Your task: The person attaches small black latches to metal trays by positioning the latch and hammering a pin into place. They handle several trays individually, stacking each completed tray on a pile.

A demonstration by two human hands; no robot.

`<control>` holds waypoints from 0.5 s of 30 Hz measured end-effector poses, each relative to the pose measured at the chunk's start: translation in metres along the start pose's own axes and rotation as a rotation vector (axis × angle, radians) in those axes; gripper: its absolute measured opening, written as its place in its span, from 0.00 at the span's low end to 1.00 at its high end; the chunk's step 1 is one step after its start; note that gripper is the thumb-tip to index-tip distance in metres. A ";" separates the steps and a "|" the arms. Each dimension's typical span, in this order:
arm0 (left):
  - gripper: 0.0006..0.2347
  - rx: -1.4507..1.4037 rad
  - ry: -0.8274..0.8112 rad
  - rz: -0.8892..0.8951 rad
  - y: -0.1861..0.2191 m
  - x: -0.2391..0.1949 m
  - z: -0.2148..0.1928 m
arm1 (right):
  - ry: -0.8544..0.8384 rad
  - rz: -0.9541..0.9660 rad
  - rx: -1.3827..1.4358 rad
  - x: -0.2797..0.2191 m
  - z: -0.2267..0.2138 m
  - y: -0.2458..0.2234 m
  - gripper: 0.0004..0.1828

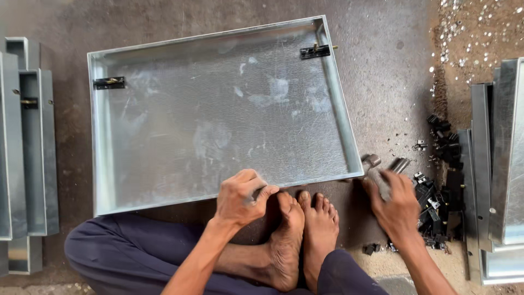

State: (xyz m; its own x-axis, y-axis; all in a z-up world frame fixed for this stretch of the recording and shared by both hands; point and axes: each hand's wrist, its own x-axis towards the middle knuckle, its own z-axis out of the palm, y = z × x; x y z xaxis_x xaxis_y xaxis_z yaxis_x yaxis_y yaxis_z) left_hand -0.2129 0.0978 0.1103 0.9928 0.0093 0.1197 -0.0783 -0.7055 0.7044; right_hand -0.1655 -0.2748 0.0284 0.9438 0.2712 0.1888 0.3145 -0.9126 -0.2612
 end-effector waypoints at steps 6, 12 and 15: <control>0.10 -0.006 -0.014 0.048 -0.030 -0.021 0.030 | -0.172 0.144 -0.173 -0.050 -0.030 -0.001 0.27; 0.10 -0.161 -0.131 0.063 -0.043 0.015 0.023 | -0.444 0.414 -0.107 -0.068 -0.048 0.015 0.22; 0.15 -0.103 -0.244 -0.232 -0.058 0.072 0.014 | -0.566 0.578 -0.095 -0.091 -0.051 0.016 0.23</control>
State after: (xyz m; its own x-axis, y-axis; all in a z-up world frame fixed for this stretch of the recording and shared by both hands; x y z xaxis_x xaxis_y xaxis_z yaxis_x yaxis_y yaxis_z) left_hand -0.1357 0.1298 0.0680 0.9768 -0.0173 -0.2134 0.1552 -0.6291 0.7617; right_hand -0.2513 -0.3292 0.0554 0.8705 -0.1606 -0.4653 -0.2244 -0.9708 -0.0848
